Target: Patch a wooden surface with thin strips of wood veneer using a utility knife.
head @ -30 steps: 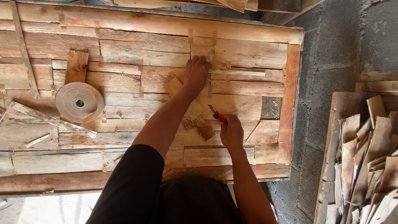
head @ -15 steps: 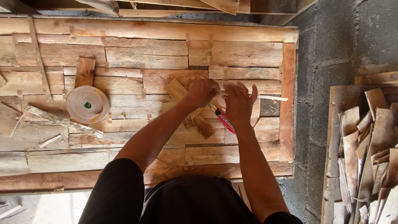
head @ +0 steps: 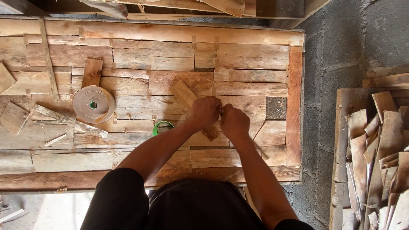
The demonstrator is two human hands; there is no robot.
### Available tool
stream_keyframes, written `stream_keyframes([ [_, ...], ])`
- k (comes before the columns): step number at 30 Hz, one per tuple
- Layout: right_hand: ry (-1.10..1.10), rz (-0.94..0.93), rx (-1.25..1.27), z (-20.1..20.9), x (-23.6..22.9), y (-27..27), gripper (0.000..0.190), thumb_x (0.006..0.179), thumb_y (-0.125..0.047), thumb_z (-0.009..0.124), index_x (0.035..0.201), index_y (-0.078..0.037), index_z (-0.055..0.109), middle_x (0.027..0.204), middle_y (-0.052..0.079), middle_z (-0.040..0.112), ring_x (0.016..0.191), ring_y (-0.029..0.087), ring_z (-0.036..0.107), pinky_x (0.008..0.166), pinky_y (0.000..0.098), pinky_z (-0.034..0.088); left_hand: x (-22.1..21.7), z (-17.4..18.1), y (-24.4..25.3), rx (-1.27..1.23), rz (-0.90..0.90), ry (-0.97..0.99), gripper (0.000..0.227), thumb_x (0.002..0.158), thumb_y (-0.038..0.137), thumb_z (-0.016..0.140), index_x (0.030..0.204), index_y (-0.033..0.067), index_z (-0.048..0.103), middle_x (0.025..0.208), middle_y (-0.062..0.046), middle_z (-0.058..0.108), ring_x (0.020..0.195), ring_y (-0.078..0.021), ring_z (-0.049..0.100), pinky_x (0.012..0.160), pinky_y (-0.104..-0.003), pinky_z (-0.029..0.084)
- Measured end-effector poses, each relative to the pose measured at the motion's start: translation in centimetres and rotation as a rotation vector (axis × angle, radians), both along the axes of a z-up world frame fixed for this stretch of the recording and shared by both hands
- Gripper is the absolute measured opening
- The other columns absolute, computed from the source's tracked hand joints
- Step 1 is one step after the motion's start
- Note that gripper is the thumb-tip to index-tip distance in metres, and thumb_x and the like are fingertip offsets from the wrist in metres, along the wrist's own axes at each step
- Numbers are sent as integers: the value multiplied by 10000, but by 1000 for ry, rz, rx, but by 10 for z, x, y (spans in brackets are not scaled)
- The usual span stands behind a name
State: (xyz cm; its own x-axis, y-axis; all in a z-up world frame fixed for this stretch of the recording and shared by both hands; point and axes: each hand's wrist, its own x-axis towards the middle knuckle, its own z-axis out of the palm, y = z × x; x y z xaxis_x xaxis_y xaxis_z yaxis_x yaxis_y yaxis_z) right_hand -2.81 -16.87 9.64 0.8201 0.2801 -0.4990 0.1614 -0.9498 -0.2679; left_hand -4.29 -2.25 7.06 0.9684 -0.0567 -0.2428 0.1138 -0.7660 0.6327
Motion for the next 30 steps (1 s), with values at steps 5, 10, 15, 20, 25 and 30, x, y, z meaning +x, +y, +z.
stream_keyframes([
  [5,-85,-117,71,-10,-2,-11,208,1042,-252,554,1070,-100,693,927,143,718,821,324,708,741,492,533,1,-36,0,-235,210,222,135,981,171,625,972,86,730,885,-138,759,785,-307,742,732,-437,586],
  [10,-167,-183,85,-51,14,-54,172,1033,-214,590,1098,-137,730,1117,138,663,955,343,675,822,488,515,5,-108,12,-431,288,2,210,922,41,603,1109,25,697,992,-168,738,870,-296,737,745,-409,595],
  [15,-475,-22,-28,-12,17,-45,161,889,-251,745,1025,-165,743,1057,101,658,1028,321,647,891,506,486,27,-35,28,-286,364,273,203,1021,75,548,1043,152,735,1006,-42,772,854,-219,741,835,-434,603],
  [20,-179,39,124,-43,-4,-42,284,885,-349,777,1055,-132,707,1073,84,651,1028,318,643,881,480,508,53,-47,47,266,-22,62,293,872,-50,607,952,174,777,1007,-62,750,1058,-256,641,1164,-602,286],
  [25,-161,59,107,-53,-19,-37,404,823,-320,796,1132,-103,652,1083,110,629,992,336,635,818,487,514,73,-25,56,532,-422,87,204,1003,76,606,934,144,785,1060,-88,719,1234,-292,557,1284,-647,54],
  [30,-165,81,86,-62,-16,-42,349,860,-248,787,1127,-91,625,1088,130,628,976,343,648,820,489,526,76,-76,60,393,-287,-355,158,765,56,685,840,141,795,1264,-156,648,1313,-376,516,1201,-623,219],
])
